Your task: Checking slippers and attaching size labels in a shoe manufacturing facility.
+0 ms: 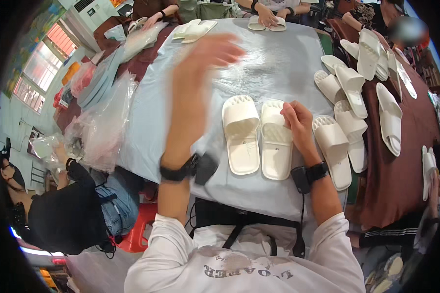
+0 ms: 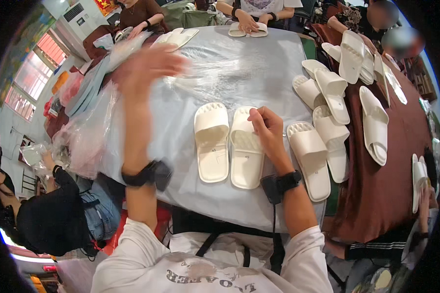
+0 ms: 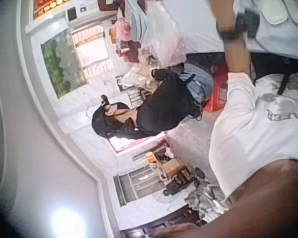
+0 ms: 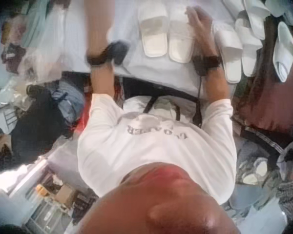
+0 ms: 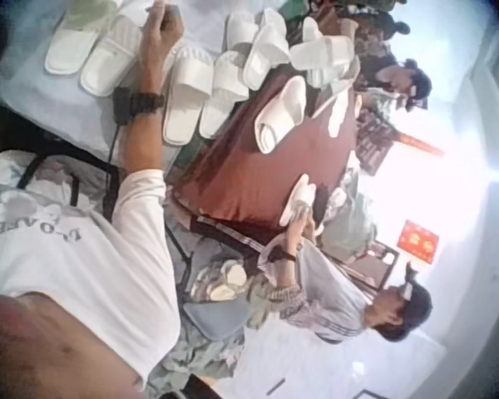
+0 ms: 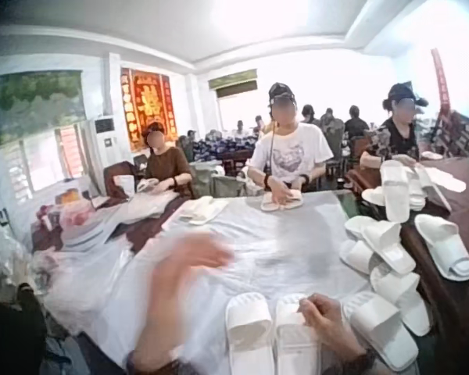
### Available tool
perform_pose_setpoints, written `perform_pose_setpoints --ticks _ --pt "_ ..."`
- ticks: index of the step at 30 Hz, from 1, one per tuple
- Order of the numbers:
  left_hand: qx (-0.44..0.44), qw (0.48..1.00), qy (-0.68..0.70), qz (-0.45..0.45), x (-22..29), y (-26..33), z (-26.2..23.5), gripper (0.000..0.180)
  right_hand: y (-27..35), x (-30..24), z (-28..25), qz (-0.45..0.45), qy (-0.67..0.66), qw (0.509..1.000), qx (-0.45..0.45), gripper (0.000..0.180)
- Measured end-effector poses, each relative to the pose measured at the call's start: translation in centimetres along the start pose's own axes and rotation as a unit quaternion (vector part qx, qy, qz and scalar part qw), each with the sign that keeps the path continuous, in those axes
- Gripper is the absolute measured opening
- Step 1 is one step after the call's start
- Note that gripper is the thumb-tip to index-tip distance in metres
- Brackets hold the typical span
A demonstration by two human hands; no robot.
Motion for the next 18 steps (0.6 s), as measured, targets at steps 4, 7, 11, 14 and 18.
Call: perform_pose_setpoints --ticks 4,7,11,14,18 --pt "-0.226 0.964 -0.105 -0.096 -6.5 1.1 7.9 0.02 -0.4 0.4 -0.1 -0.051 -0.026 0.998 0.038 0.036" --pt "-0.359 0.912 -0.09 -0.177 -10.6 3.7 9.6 0.026 -1.0 0.4 -0.4 -0.065 0.008 0.992 0.112 0.037" --pt "-0.337 0.915 -0.086 -0.204 -12.8 6.8 10.8 0.028 -1.3 0.7 -0.6 0.019 0.073 0.988 0.137 0.034" --pt "-0.303 0.919 0.023 -0.25 -12.9 7.0 10.9 0.023 -1.3 0.7 -0.2 0.019 0.065 0.987 0.144 0.029" --pt "-0.209 0.964 0.129 -0.098 -10.7 6.7 10.3 0.015 -0.9 0.4 0.4 -0.053 0.047 0.986 0.15 0.016"
Point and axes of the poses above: each hand's wrist, its own y-axis away from the middle knuckle, its own z-axis out of the palm, x = y × z, the point moved 1 cm from there along -y, towards the middle knuckle, and after that the axes turned 15 degrees about z, right-handed, at the moved point
